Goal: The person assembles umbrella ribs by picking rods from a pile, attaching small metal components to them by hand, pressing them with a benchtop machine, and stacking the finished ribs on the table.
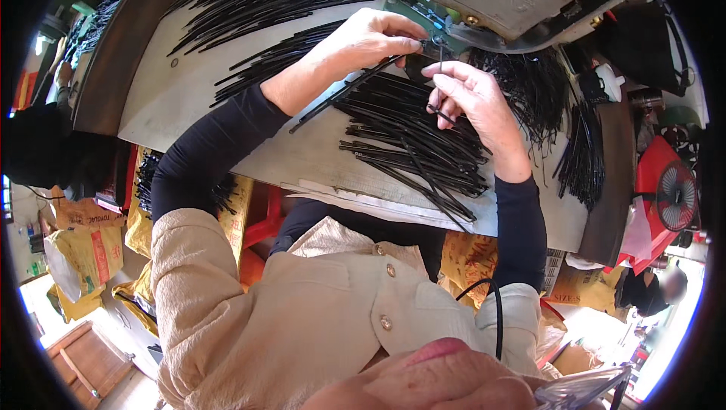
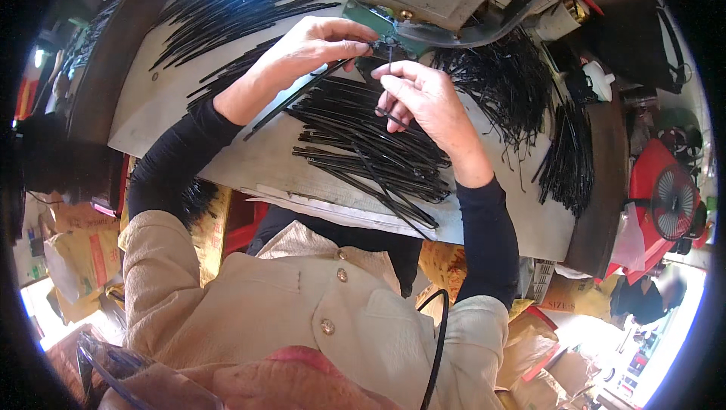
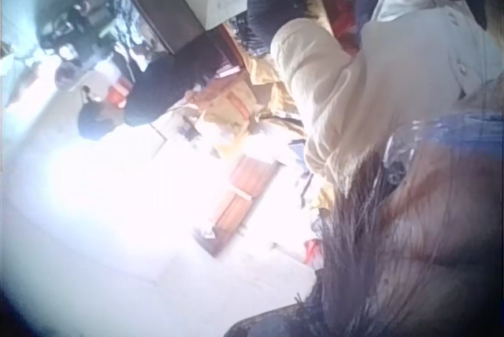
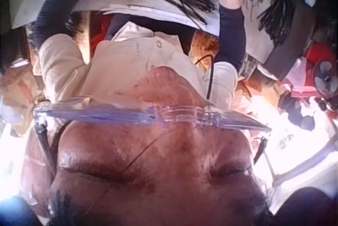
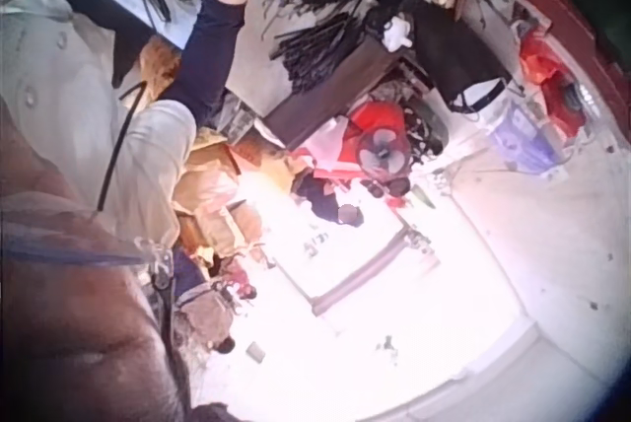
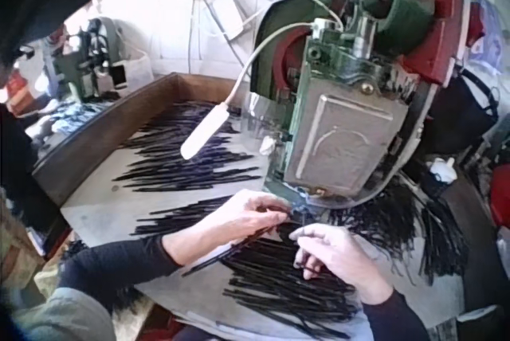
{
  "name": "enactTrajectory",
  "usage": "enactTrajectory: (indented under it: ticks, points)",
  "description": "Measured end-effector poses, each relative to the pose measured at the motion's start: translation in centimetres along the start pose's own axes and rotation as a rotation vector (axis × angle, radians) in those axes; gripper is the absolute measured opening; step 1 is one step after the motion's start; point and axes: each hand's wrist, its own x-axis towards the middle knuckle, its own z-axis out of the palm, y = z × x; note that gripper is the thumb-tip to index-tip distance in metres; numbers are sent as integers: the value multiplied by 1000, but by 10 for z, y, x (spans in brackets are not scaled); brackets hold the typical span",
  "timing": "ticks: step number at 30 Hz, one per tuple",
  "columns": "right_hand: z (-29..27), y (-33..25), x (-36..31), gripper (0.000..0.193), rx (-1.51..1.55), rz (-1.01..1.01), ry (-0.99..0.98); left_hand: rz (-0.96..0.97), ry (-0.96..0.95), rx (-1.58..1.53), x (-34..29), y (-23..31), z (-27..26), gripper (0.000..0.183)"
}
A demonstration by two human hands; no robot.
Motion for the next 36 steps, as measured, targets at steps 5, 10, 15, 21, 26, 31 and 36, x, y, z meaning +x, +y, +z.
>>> enactTrajectory:
  ticks: [5, 10, 15, 21, 26, 31, 36]
  points:
    - [3, 0, -2, 31, -27, -16, -4, -115, 67, -263, 2, -7, 7, 27]
    - [2, -2, -2, 31, -23, -15, 1, -89, 54, -297, 5, -6, 11, 27]
    - [3, -3, -2, 30, 13, -22, 17, -60, 46, -310, 6, -5, 12, 28]
    - [-1, -5, 2, 29, 15, -29, 31, -34, 72, -297, 8, 6, 12, 28]
    - [-4, 0, 4, 30, -24, -19, 52, -48, 70, -252, 12, 5, 12, 27]
    - [-5, -3, 1, 31, -73, -21, 63, -3, 79, -251, 14, 3, 14, 26]
    - [-4, -2, 2, 31, -69, -14, 63, 33, 101, -254, 17, 0, 15, 23]
